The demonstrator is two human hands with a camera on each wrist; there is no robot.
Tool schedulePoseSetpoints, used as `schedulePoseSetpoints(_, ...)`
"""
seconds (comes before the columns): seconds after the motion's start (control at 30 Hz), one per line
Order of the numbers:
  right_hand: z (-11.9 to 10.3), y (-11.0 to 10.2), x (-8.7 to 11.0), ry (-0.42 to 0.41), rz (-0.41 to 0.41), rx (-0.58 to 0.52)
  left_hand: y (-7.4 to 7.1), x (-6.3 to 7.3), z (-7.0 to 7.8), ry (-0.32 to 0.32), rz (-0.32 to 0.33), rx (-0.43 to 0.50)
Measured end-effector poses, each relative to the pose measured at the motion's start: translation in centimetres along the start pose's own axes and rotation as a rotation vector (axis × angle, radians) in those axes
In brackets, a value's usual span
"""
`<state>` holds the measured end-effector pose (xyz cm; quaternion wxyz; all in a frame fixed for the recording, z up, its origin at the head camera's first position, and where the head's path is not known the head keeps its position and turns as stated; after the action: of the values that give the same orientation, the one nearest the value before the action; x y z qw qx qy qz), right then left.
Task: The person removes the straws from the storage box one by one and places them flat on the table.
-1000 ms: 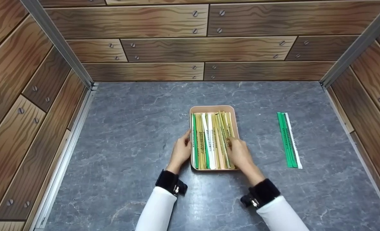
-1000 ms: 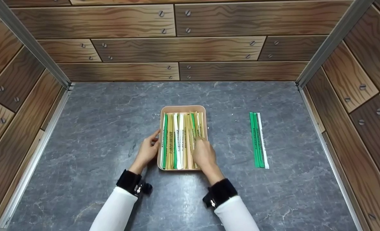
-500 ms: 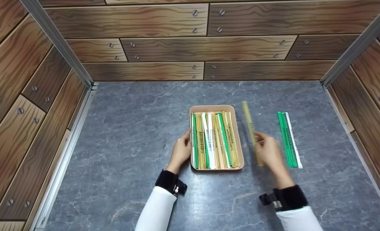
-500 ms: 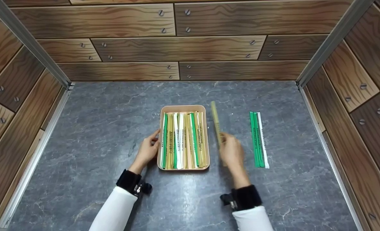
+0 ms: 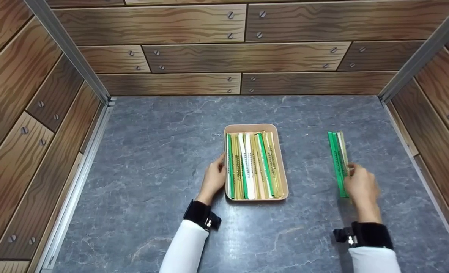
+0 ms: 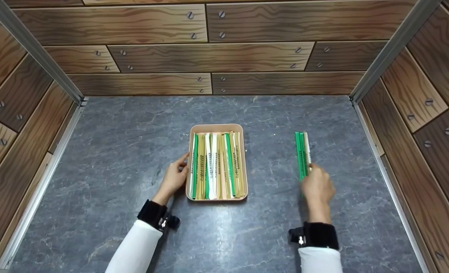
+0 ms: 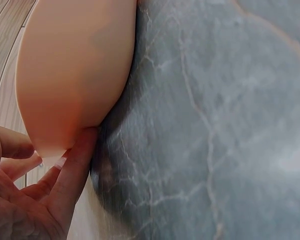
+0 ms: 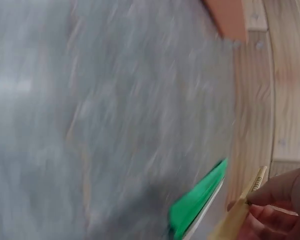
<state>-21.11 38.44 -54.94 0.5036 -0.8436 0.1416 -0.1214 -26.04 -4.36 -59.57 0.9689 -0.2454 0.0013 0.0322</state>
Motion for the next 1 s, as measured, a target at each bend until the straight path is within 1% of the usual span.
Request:
schedulePoseSetpoints(0.1,1.6,-0.2,-0.7,0.047,-0.029,0.047,0.0,0.0,0.0,0.009,0.004,-0.004)
schedulePoseSetpoints(0.23,2.8,-0.2,-1.4,0.078,-0.044,0.072,-0.1,-0.1,0.0,0.019,0.009,0.007)
schedulePoseSetpoints(0.4,3.4,0.3,-2.1,0.119,-0.084,0.088,0.0,-0.1,0.0,0.023,0.010,0.007)
schedulePoseSetpoints(0.5,3.5,0.5,-2.3,0.135,-0.098,0.096,0.0,-0.1,0.0,0.013,0.005,0.007)
schedulePoseSetpoints(0.63,3.5,0.7,-2.4,0.136,-0.103,0.093,0.1,-0.1,0.0,-0.001,-0.001,0.019)
schedulePoseSetpoints(0.87,3.6,0.8,-2.8,0.112,-0.105,0.084,0.0,-0.1,0.4,0.023,0.008,0.011)
schedulePoseSetpoints(1.0,3.5,0.9,-3.2,0.115,-0.109,0.085,0.0,-0.1,0.3,0.012,0.006,0.012)
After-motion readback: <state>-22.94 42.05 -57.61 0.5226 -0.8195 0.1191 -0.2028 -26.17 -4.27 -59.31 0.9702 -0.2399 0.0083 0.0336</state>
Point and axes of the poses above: each hand's wrist, its own x-axis away from the middle knuckle, its own y-axis out of the palm, z = x × y, the point moved 6 cm from there along -x, towards the middle knuckle, and after that the axes turned 6 degrees about z, right-handed, at the moved point
